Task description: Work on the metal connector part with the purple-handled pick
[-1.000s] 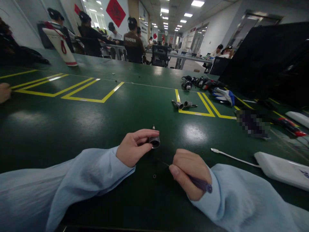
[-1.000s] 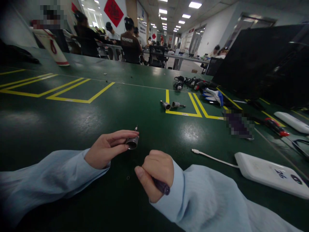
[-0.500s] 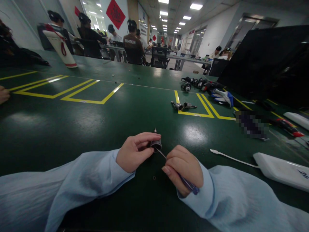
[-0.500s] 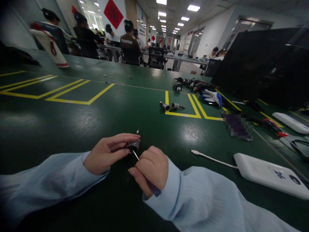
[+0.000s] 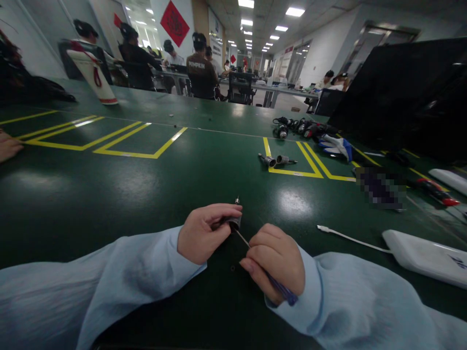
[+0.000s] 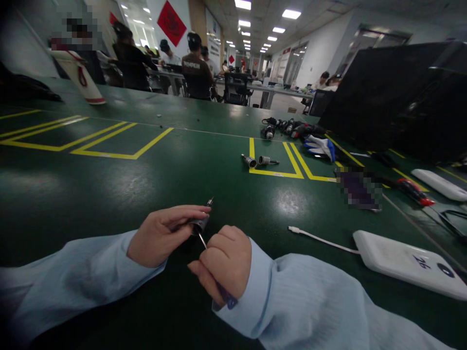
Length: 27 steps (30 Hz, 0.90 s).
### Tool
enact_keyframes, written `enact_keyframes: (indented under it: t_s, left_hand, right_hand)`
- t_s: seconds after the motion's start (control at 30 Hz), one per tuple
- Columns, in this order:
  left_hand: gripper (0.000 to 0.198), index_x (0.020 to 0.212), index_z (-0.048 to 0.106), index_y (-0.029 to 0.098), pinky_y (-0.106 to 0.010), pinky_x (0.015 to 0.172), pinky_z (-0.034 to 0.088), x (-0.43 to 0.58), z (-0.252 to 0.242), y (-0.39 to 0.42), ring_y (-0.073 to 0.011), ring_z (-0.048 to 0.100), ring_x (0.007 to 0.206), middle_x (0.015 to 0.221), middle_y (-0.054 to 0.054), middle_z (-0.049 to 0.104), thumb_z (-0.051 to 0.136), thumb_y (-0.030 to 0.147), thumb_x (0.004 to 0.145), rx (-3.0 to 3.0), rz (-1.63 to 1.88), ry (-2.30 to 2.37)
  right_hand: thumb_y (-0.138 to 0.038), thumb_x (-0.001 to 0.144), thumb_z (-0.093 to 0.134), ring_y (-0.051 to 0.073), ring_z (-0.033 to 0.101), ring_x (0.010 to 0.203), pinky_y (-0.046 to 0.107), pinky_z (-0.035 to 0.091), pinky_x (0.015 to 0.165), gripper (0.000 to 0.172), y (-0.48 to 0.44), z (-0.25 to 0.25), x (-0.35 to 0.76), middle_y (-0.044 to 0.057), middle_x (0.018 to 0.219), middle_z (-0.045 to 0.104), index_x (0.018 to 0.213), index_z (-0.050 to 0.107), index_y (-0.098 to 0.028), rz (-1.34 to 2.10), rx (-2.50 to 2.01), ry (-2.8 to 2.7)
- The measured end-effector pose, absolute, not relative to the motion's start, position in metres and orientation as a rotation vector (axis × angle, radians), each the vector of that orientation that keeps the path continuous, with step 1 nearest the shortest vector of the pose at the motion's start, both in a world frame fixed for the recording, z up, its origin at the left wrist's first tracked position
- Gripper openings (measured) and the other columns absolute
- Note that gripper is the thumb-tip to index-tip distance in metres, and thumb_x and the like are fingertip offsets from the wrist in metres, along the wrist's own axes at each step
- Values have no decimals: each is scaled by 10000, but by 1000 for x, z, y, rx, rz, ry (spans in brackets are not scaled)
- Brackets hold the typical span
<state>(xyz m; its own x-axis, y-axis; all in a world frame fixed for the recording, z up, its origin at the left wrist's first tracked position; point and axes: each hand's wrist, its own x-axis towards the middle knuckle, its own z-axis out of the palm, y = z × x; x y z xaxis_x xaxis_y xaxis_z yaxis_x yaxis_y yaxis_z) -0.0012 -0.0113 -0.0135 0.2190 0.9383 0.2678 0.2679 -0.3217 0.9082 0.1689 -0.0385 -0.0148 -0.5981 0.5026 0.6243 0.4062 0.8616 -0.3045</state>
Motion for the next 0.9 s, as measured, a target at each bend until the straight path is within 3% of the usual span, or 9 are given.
enact_keyframes:
  t_s: [0.9]
  left_hand:
    - [279,854,671,90,-365,857,512,-1,-15,-11,-233,608,985,1040,-130,656,502,55,635,1700,1093,1109]
  right_hand:
    - [-195,830,437,143,477,574,275,377,527,288,-34,-23,166,72,564,564,598,580,-101,177,-671,-2252]
